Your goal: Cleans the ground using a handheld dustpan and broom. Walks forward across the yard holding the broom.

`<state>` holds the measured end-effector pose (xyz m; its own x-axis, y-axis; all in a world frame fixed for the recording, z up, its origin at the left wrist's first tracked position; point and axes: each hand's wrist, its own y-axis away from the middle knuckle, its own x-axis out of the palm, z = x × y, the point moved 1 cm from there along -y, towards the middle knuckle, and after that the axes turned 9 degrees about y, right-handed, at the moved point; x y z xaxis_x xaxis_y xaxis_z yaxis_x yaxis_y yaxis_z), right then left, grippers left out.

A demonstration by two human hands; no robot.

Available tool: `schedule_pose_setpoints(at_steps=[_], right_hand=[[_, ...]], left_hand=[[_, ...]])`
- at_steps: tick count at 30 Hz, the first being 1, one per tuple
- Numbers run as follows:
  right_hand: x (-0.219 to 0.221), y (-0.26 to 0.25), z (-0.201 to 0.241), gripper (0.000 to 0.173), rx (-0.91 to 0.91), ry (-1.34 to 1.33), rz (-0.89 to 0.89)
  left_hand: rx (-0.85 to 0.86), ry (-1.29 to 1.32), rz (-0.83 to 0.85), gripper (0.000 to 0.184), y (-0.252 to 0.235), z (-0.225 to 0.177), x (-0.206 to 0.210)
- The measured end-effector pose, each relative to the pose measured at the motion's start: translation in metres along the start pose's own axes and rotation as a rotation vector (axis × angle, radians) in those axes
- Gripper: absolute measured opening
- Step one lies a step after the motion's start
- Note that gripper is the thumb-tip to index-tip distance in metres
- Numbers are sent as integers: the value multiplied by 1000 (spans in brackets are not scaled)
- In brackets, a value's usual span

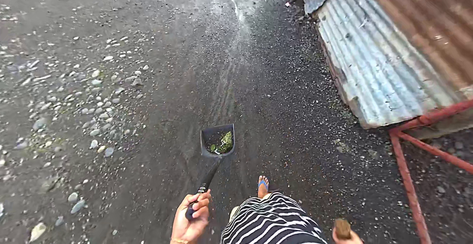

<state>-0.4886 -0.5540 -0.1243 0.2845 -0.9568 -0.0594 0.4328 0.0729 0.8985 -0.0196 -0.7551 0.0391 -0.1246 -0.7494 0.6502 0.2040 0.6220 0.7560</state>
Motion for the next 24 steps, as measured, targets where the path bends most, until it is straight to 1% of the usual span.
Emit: schedule_pose_setpoints(at_steps=[2,4,6,7,8,9,10,12,14,18,21,24], right_hand=[[105,-35,32,40,35,-112,-53],[220,-41,70,40,67,-103,-16],[331,-35,107,34,65,27,86],[382,-34,123,28,66,98,146],[429,-34,137,21,66,161,208],[472,-36,150,18,65,202,270],[509,-40,161,19,66,237,344],[570,-52,180,24,41,308,458],[627,-51,191,24,29,338,493],[727,-29,223,24,33,373,454],[792,-29,247,21,58,366,392],[857,-36,275,19,81,396,329]], left_hand=[[-69,23,51,35,-38,-12,50],[-128,50,94,37,-82,-25,90],[-155,87,103,39,-128,-35,133],[-163,104,100,39,-153,-39,155],[-168,110,99,39,-179,-43,176],[-163,104,95,38,-206,-48,198],[-148,85,84,36,-234,-55,222],[-110,31,39,35,-293,-69,273],[-86,-27,-14,35,-348,-89,334],[-65,-134,-84,36,-443,-115,454],[-52,-212,-125,28,-518,-131,540],[-27,-223,-173,23,-603,-139,622]])
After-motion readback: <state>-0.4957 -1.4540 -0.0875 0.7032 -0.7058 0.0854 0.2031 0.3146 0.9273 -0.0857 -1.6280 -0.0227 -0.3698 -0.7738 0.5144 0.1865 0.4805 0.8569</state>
